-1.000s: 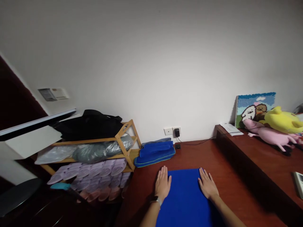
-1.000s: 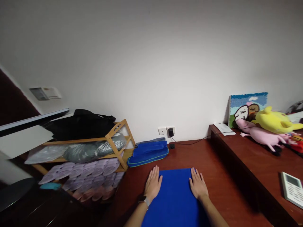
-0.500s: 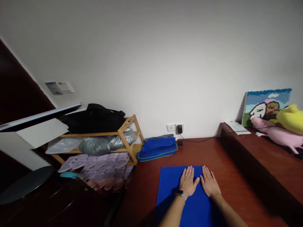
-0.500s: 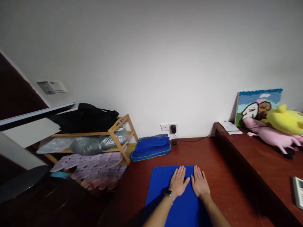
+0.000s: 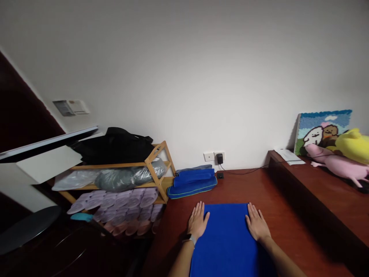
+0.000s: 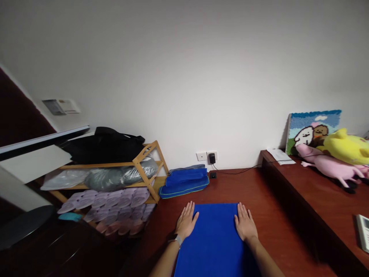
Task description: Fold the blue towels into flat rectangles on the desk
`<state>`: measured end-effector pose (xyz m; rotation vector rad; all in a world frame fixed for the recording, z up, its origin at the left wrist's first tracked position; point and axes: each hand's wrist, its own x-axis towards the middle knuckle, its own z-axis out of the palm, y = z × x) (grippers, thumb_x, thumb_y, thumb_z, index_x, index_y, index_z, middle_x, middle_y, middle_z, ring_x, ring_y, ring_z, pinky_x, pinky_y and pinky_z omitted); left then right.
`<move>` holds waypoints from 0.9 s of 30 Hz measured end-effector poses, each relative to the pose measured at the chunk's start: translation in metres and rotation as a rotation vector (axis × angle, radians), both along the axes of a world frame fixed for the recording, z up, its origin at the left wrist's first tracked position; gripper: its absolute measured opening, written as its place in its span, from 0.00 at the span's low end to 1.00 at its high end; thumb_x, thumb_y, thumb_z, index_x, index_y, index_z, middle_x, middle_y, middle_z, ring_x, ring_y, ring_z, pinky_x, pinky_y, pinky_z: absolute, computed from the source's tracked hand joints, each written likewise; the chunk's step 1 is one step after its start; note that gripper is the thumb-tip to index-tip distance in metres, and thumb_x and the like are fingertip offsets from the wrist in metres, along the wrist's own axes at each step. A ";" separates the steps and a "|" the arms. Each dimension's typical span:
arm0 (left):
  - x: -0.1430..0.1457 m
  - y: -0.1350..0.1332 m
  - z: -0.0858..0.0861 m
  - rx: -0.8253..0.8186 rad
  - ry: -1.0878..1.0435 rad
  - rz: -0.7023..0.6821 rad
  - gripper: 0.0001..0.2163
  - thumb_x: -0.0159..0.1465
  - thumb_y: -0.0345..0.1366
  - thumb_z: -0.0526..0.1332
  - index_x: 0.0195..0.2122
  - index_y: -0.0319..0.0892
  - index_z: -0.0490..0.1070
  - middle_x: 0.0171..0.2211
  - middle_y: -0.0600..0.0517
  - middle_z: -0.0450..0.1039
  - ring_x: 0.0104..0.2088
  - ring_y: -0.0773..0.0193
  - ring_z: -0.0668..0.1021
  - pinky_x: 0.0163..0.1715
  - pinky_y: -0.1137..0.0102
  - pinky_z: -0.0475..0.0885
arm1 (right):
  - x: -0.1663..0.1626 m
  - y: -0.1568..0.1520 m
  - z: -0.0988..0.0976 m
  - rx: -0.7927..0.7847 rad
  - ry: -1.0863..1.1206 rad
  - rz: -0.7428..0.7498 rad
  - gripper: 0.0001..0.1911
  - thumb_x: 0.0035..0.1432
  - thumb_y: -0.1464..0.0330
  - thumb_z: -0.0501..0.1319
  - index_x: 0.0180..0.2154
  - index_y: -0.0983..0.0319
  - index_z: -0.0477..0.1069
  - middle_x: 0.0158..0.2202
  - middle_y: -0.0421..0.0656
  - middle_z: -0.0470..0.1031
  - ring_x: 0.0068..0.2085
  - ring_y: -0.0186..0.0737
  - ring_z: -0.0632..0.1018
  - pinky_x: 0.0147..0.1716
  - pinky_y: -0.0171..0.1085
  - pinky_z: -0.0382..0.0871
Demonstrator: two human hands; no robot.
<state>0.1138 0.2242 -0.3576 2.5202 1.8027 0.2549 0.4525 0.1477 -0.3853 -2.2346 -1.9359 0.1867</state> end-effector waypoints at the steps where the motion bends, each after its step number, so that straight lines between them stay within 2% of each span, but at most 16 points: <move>1: 0.000 0.000 -0.001 0.004 -0.005 0.004 0.33 0.75 0.55 0.38 0.75 0.42 0.49 0.75 0.47 0.50 0.74 0.54 0.55 0.72 0.53 0.55 | 0.000 0.001 -0.001 0.003 -0.006 0.002 0.37 0.71 0.58 0.36 0.73 0.71 0.46 0.76 0.48 0.47 0.75 0.46 0.51 0.74 0.50 0.42; 5: -0.001 0.001 0.000 0.002 -0.017 0.003 0.33 0.75 0.55 0.37 0.75 0.40 0.51 0.75 0.46 0.50 0.74 0.55 0.55 0.73 0.54 0.55 | 0.000 0.005 -0.006 0.033 -0.005 0.006 0.37 0.71 0.59 0.38 0.73 0.72 0.48 0.75 0.50 0.49 0.75 0.47 0.52 0.73 0.49 0.44; 8: 0.000 0.001 0.008 -0.021 -0.004 0.018 0.33 0.75 0.54 0.39 0.74 0.38 0.52 0.75 0.45 0.51 0.74 0.54 0.55 0.73 0.55 0.53 | 0.001 0.007 -0.008 0.042 0.007 0.002 0.36 0.71 0.59 0.38 0.73 0.72 0.48 0.75 0.50 0.49 0.75 0.46 0.52 0.73 0.48 0.45; 10: 0.012 -0.002 0.015 -0.008 -0.008 0.027 0.33 0.76 0.53 0.39 0.74 0.36 0.52 0.75 0.44 0.50 0.74 0.54 0.55 0.73 0.55 0.53 | 0.002 0.007 -0.010 0.048 0.018 0.005 0.36 0.71 0.60 0.38 0.73 0.71 0.48 0.75 0.50 0.49 0.75 0.46 0.52 0.73 0.49 0.46; 13: 0.054 -0.013 0.021 0.045 -0.045 -0.047 0.32 0.76 0.50 0.38 0.75 0.37 0.49 0.75 0.45 0.49 0.74 0.54 0.54 0.73 0.54 0.54 | 0.003 0.007 -0.011 0.069 0.049 0.019 0.36 0.72 0.60 0.39 0.73 0.72 0.48 0.75 0.51 0.49 0.75 0.47 0.52 0.73 0.50 0.46; 17: 0.138 -0.040 0.015 0.042 -0.122 -0.312 0.30 0.76 0.48 0.38 0.76 0.43 0.44 0.75 0.49 0.50 0.74 0.55 0.55 0.73 0.53 0.56 | 0.006 0.007 -0.014 0.072 0.058 0.033 0.36 0.71 0.60 0.39 0.73 0.72 0.48 0.75 0.51 0.48 0.75 0.47 0.52 0.73 0.50 0.46; 19: 0.170 -0.051 0.008 -0.006 -0.136 -0.347 0.29 0.76 0.47 0.37 0.76 0.43 0.43 0.75 0.50 0.49 0.74 0.56 0.55 0.73 0.54 0.55 | 0.007 0.008 -0.016 0.069 0.052 0.038 0.35 0.71 0.61 0.40 0.73 0.71 0.49 0.75 0.51 0.49 0.75 0.47 0.52 0.73 0.50 0.46; 21: 0.187 -0.058 0.003 -0.049 -0.134 -0.331 0.30 0.76 0.48 0.36 0.76 0.41 0.44 0.75 0.49 0.49 0.75 0.56 0.54 0.73 0.54 0.55 | 0.008 0.008 -0.017 0.069 0.049 0.046 0.35 0.71 0.61 0.40 0.73 0.71 0.50 0.75 0.51 0.49 0.75 0.47 0.51 0.73 0.49 0.46; 24: 0.181 -0.058 0.000 -0.067 -0.152 -0.327 0.31 0.76 0.50 0.35 0.75 0.41 0.46 0.75 0.49 0.49 0.75 0.56 0.53 0.74 0.54 0.53 | 0.008 0.008 -0.016 0.059 0.035 0.052 0.36 0.71 0.60 0.39 0.73 0.71 0.49 0.75 0.50 0.49 0.75 0.46 0.51 0.73 0.48 0.46; 27: 0.152 -0.048 0.003 -0.056 -0.158 -0.297 0.32 0.76 0.52 0.35 0.75 0.40 0.48 0.75 0.47 0.50 0.75 0.57 0.54 0.74 0.54 0.53 | 0.005 0.007 -0.011 0.047 0.023 0.035 0.36 0.71 0.60 0.38 0.73 0.72 0.47 0.75 0.50 0.48 0.75 0.46 0.51 0.73 0.48 0.45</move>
